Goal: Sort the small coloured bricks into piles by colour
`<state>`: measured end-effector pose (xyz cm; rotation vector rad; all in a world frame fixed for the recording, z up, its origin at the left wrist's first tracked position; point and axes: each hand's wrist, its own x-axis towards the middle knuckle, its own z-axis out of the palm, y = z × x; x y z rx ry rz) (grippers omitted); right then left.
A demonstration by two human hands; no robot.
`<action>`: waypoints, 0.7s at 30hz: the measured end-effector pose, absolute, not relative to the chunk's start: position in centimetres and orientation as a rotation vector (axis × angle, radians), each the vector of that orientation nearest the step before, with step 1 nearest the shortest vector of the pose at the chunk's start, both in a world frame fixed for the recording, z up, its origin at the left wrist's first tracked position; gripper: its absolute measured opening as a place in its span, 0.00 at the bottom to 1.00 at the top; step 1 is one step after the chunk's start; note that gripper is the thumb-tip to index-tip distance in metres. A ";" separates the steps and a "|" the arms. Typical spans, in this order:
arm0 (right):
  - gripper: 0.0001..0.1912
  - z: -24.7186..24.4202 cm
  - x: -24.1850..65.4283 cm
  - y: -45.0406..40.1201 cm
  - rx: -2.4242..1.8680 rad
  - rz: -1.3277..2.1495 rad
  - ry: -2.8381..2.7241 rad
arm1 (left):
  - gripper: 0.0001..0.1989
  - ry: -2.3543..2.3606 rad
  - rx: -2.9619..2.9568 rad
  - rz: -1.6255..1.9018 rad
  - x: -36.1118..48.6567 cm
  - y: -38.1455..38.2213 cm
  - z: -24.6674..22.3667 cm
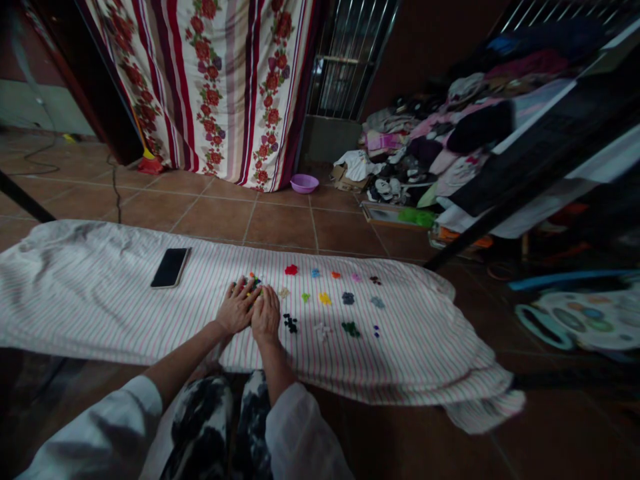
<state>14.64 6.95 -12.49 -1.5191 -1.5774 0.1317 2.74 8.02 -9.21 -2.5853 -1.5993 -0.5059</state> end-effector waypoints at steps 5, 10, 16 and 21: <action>0.29 -12.4 14.6 6.9 -1.557 0.137 -1.572 | 0.26 -1.486 -2.626 -0.532 1.9 6.4 -9.5; 0.29 -12.2 14.6 6.8 -1.574 0.168 -1.573 | 0.25 -1.450 -2.593 -0.551 0.3 4.2 -9.6; 0.29 -11.8 14.6 6.6 -1.552 0.209 -1.653 | 0.25 -1.463 -2.584 -0.528 -0.8 2.9 -9.1; 0.27 -11.3 14.3 6.2 -1.477 0.221 -1.796 | 0.29 -1.339 -2.660 -0.504 -0.7 2.6 -9.3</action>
